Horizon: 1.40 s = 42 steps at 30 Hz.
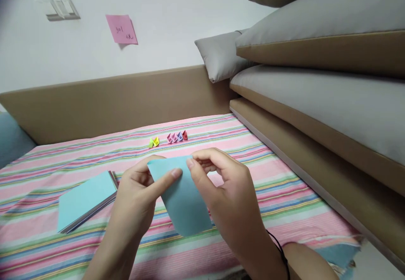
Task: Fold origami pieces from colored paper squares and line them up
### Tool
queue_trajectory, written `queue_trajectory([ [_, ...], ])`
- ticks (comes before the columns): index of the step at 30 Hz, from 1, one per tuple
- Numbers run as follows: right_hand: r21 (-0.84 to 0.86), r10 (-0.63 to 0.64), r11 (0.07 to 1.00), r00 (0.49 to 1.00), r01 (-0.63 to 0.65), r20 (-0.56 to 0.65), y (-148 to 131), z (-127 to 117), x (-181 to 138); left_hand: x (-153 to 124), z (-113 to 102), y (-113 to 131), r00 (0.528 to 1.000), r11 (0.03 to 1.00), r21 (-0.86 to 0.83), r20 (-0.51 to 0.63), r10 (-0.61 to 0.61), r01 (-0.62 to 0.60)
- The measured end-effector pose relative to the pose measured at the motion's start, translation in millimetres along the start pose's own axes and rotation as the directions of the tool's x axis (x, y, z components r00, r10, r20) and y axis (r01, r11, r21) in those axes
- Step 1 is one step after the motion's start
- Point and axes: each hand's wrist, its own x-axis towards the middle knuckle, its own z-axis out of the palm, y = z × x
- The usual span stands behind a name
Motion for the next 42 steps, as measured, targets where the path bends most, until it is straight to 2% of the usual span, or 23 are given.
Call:
queue_trajectory([
  [19, 0.060, 0.017, 0.998, 1.000, -0.016, -0.019, 1.2, 1.4, 0.7, -2.9, 6.2, 3.8, 0.999, 0.998, -0.056, -0.026, -0.020, 0.018],
  [42, 0.060, 0.023, 0.998, 1.000, -0.023, -0.007, -2.0, -0.8, 0.3, -3.1, 6.7, 6.0, 0.999, 1.000, -0.013, -0.047, -0.021, 0.020],
])
